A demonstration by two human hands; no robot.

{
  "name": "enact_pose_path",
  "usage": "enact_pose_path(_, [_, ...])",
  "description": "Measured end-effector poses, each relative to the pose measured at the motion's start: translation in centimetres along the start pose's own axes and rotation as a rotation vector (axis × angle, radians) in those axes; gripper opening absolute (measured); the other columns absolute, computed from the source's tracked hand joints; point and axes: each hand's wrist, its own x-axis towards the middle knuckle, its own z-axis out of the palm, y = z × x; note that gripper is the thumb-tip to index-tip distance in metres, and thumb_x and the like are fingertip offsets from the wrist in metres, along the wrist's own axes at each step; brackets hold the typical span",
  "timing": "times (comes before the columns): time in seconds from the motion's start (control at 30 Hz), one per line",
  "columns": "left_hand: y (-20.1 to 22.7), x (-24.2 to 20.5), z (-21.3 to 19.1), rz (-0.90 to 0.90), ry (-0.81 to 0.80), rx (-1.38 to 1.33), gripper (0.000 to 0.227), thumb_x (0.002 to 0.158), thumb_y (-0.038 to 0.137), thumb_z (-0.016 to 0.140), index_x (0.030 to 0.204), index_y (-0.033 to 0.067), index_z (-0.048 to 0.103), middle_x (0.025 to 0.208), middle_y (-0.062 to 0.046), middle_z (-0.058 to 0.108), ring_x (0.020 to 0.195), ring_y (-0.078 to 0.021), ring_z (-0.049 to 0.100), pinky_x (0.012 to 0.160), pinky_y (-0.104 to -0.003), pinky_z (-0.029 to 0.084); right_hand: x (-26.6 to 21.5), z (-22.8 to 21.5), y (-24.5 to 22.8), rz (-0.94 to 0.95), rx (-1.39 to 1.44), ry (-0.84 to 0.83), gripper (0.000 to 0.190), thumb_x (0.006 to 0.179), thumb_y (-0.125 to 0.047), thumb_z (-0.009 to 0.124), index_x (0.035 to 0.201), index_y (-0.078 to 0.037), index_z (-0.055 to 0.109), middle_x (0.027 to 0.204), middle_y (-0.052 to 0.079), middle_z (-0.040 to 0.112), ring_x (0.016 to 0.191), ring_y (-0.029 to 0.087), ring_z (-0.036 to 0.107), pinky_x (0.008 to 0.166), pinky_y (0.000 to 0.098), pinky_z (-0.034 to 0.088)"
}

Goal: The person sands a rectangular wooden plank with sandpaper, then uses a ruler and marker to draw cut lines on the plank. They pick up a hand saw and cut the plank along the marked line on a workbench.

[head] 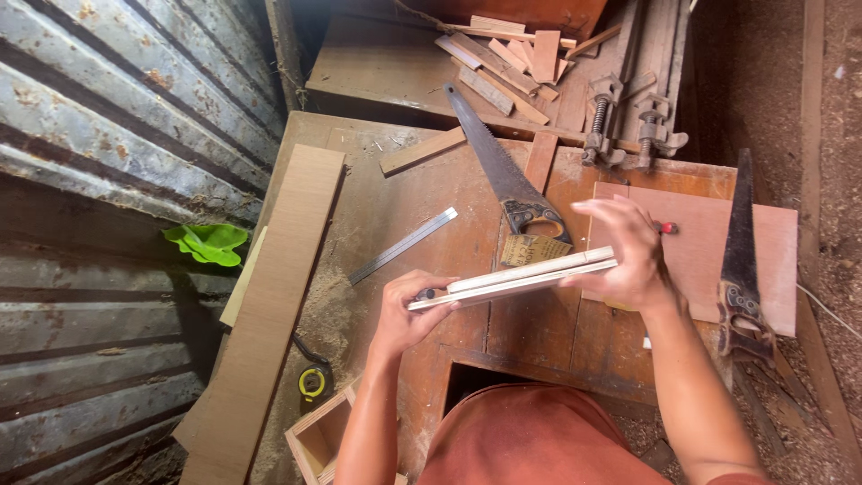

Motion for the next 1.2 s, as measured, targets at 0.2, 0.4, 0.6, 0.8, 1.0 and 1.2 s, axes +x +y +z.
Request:
enact_pose_path(0.2, [-0.1,0.2,-0.3,0.013,0.008,0.016,0.031,0.075,0.014,0.084,0.104,0.0058,0.079,0.094,-0.008,0.078,0.081,-0.0163,0.072,0.07,-0.029,0.055,-7.7,6.1,4.9,0.279,0.494,0.113,0.069,0.089,-0.066,0.067,0.118,-0.005,0.051,0.104,0.015,0.072,0.102,0.019,0.073,0.093,0.0378,0.06])
enact_pose_path(0.4, [0.4,0.5,-0.4,0.009,0.011,0.048,0.027,0.075,0.011,0.084,0.101,0.0042,0.079,0.099,-0.009,0.08,0.084,-0.0171,0.073,0.073,-0.029,0.055,-8.5,6.6,4.4,0.308,0.549,0.122,0.062,0.097,-0.062,0.061,0.107,-0.003,0.044,0.094,0.013,0.065,0.079,0.014,0.064,0.071,0.0259,0.053])
enact_pose_path(0.6, [0.7,0.3,-0.4,-0.017,0.009,0.057,0.028,0.074,0.01,0.085,0.101,0.0033,0.078,0.098,-0.01,0.08,0.083,-0.0182,0.074,0.073,-0.029,0.055,-8.0,6.2,3.6,0.345,0.55,0.103,0.063,0.096,-0.062,0.059,0.107,-0.003,0.044,0.094,0.013,0.065,0.073,0.012,0.062,0.067,0.0245,0.051])
enact_pose_path(0.8, [0.6,0.4,-0.4,-0.002,0.008,0.053,0.027,0.074,0.009,0.084,0.1,0.003,0.078,0.1,-0.01,0.08,0.084,-0.0181,0.074,0.074,-0.029,0.055,-8.1,6.2,3.9,0.309,0.543,0.097,0.061,0.097,-0.062,0.058,0.107,-0.004,0.042,0.093,0.013,0.065,0.077,0.013,0.064,0.068,0.0254,0.053])
enact_pose_path(1.0, [0.4,0.3,-0.3,-0.072,0.013,0.065,0.028,0.072,0.01,0.086,0.098,0.0025,0.08,0.097,-0.011,0.081,0.082,-0.0197,0.075,0.072,-0.031,0.055,-8.2,6.2,4.4,0.265,0.55,0.072,0.057,0.1,-0.06,0.057,0.108,-0.005,0.043,0.098,0.014,0.067,0.09,0.018,0.07,0.076,0.0283,0.06])
enact_pose_path(1.2, [0.3,0.1,-0.2,0.025,0.008,0.03,0.027,0.076,0.012,0.084,0.101,0.0032,0.078,0.102,-0.011,0.08,0.09,-0.0183,0.077,0.08,-0.03,0.058,-5.5,4.7,3.4,0.029,0.328,0.216,0.058,0.103,-0.057,0.056,0.115,-0.001,0.05,0.107,0.018,0.066,0.097,0.026,0.068,0.085,0.04,0.06])
